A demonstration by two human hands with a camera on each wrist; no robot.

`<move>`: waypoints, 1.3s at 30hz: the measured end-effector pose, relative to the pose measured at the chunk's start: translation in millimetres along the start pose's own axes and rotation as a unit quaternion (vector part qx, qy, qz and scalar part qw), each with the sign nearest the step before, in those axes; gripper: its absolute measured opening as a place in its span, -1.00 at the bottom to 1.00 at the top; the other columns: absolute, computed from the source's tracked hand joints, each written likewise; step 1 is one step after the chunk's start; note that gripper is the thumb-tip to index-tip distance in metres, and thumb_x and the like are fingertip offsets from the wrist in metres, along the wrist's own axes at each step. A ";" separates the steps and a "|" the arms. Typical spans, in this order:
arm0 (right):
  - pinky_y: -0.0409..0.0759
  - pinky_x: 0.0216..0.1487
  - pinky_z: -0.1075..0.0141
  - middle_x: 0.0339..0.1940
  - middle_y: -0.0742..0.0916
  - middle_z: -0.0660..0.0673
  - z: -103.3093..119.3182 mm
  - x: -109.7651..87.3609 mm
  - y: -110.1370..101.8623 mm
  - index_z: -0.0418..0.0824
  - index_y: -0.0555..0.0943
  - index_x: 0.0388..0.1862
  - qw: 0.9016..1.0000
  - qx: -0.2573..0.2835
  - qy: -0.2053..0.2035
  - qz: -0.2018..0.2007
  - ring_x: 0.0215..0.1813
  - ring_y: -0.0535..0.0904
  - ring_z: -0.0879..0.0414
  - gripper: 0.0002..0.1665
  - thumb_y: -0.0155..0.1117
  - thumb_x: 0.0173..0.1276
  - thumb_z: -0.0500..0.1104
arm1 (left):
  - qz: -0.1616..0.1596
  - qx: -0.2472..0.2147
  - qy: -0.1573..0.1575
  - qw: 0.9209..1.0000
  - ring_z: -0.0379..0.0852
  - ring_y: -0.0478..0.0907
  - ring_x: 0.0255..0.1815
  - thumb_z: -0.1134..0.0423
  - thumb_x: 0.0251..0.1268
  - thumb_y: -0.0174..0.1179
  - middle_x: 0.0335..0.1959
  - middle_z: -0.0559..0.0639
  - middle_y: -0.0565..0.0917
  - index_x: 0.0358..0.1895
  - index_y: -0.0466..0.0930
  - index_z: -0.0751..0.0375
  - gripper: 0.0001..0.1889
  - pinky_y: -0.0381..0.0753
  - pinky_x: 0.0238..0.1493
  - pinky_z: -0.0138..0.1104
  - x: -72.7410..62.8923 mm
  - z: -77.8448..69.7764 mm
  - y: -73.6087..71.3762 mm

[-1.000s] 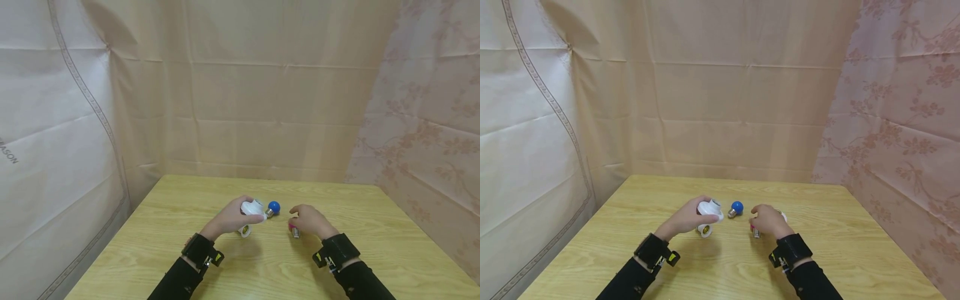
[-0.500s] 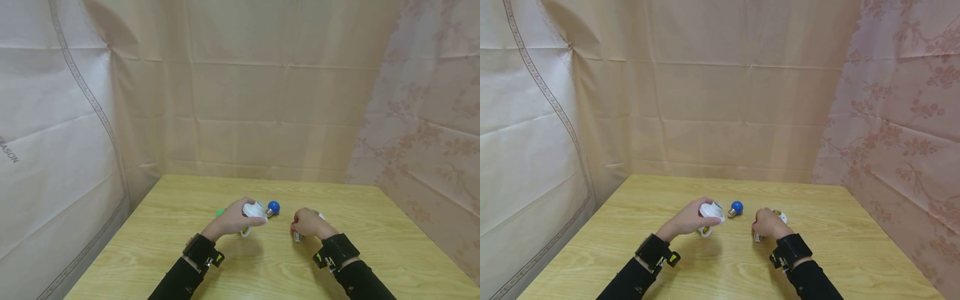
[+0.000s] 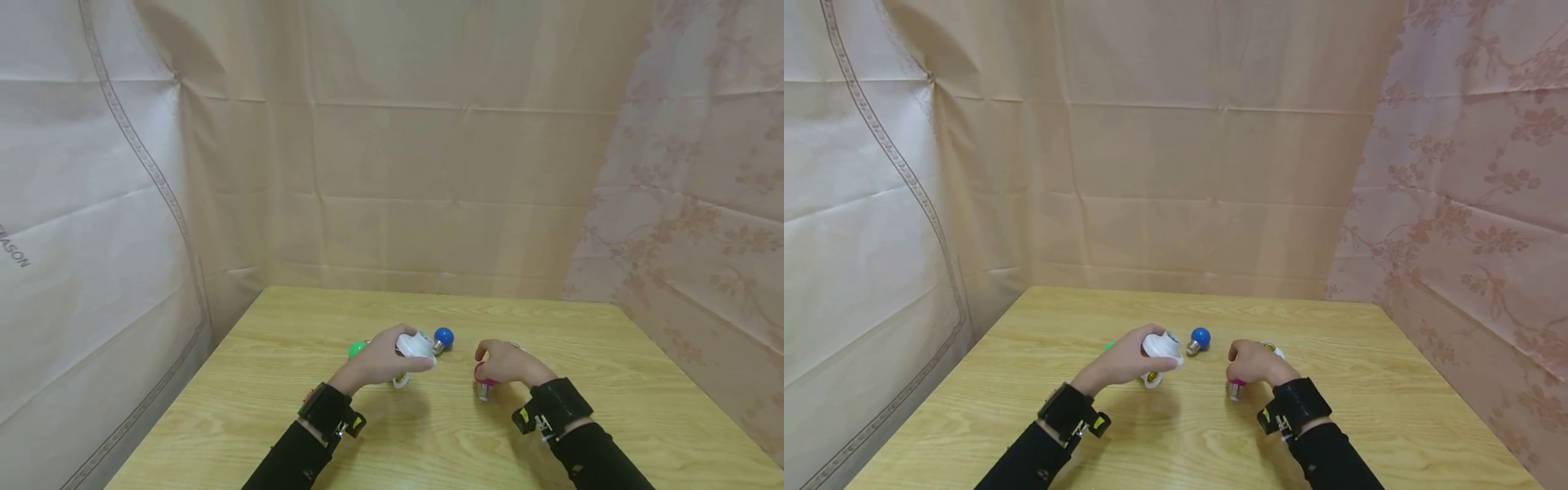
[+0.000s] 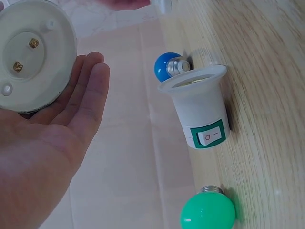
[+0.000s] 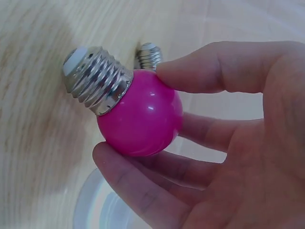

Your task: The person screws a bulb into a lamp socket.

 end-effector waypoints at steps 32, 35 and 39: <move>0.66 -0.05 0.06 0.02 0.69 -0.20 50.1 -23.8 -50.5 -0.30 0.52 0.22 0.977 0.139 -0.083 -0.137 0.06 0.61 -0.12 -0.48 0.36 0.42 -0.05 | -0.002 0.019 0.004 1.000 -0.07 0.62 -0.16 -0.03 0.16 0.45 -0.08 0.06 0.61 0.34 0.38 0.30 -0.23 0.65 -0.20 -0.22 -0.5 1.7 1.4; 0.66 -0.01 0.00 0.11 0.67 -0.23 55.8 -27.3 -53.4 -0.26 0.51 0.28 0.972 0.145 -0.101 -0.152 0.15 0.58 -0.19 -0.45 0.34 0.45 -0.01 | -0.001 0.022 0.003 1.000 -0.08 0.62 -0.16 -0.05 0.16 0.45 -0.08 0.05 0.60 0.34 0.38 0.28 -0.23 0.65 -0.20 -0.22 -0.5 2.0 1.7; 0.67 0.00 0.01 0.15 0.67 -0.22 60.7 -29.4 -53.1 -0.20 0.53 0.30 0.965 0.157 -0.128 -0.167 0.18 0.58 -0.20 -0.47 0.32 0.47 0.01 | 0.003 0.017 0.003 1.000 -0.08 0.62 -0.16 -0.06 0.16 0.45 -0.08 0.04 0.60 0.35 0.37 0.27 -0.22 0.66 -0.20 -0.22 -0.7 3.6 3.3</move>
Point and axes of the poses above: each hand's wrist, its own x-axis towards the middle knuckle, its own y-axis out of the palm, z = x × y, the point moved 8 cm from there along x, towards the middle knuckle
